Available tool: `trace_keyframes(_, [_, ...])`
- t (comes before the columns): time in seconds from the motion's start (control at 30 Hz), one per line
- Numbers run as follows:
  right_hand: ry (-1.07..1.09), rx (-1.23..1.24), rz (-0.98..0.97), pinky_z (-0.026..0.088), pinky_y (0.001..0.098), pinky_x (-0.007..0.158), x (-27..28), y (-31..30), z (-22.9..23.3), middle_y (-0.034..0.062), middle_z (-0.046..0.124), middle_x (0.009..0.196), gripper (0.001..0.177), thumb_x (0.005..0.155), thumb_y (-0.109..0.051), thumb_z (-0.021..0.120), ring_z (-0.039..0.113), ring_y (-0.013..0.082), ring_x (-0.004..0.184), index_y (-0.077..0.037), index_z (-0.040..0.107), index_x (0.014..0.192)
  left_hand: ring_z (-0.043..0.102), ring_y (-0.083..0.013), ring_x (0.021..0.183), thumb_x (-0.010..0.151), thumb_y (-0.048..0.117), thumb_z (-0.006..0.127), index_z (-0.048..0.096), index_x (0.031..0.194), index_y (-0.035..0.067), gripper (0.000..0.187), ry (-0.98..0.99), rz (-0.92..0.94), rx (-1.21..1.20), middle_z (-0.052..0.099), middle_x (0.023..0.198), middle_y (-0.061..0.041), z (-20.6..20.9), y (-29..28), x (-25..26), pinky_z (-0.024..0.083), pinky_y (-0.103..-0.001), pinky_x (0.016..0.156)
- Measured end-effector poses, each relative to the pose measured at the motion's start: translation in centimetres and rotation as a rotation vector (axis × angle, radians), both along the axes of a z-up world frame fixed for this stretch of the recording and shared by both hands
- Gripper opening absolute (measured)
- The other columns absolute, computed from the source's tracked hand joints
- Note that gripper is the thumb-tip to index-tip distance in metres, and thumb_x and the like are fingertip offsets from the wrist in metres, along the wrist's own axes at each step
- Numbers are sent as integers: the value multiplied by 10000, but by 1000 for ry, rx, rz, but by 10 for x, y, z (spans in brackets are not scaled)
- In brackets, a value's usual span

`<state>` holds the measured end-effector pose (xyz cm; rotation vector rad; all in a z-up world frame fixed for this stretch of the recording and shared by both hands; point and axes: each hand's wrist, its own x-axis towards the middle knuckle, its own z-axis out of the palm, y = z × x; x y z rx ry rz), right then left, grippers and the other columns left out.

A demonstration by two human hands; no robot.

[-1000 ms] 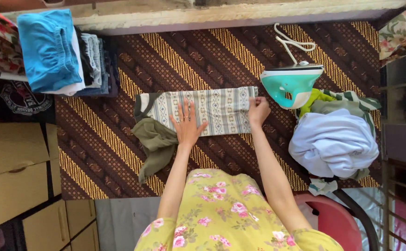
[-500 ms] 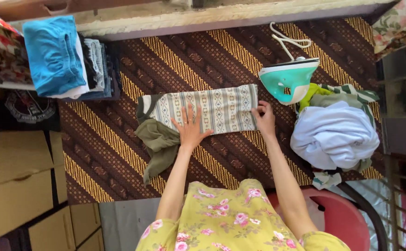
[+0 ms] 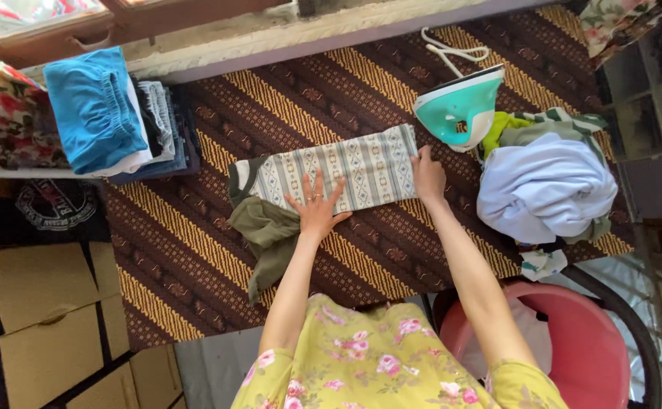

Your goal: The person irons a patterned shirt on a table and then folds it into a neat rectangle.

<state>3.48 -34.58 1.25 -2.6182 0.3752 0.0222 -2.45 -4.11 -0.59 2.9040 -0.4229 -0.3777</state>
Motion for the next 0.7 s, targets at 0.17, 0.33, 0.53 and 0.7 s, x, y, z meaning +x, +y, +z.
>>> trace_keyframes(0.17, [68,-250,164,476,507,470,-12,2,18,156,646,626,278,1123,-314,525,629,361,525,-43,503,1178,-223,-426,1536,915,755,508,55,1587,577,829,40,-49,49,-211,1694,-65,13,3,2,-40,-948,994])
trace_keyframes(0.33, [-79,-577,223,529,397,393,5,11,49,155,702,824,286,1057,-270,545,672,302,510,-12,563,1179,-223,-439,1542,997,729,398,103,1570,593,659,170,-76,3,-203,1699,-61,28,3,13,-67,-939,1008])
trace_keyframes(0.53, [-297,-462,353,578,392,515,57,17,46,156,703,980,238,1004,-157,597,729,302,848,-65,599,1224,-187,-343,1577,1059,661,394,113,1619,490,650,-78,-1,-26,-186,1720,-21,-4,-6,48,-73,-919,1028])
trace_keyframes(0.7, [27,-19,4,609,427,645,94,15,-16,145,717,839,258,1116,-264,611,733,310,737,-13,639,1061,-252,-394,1538,764,861,600,-14,1635,363,1177,150,210,-108,-239,1681,-63,3,-8,64,-74,-937,987])
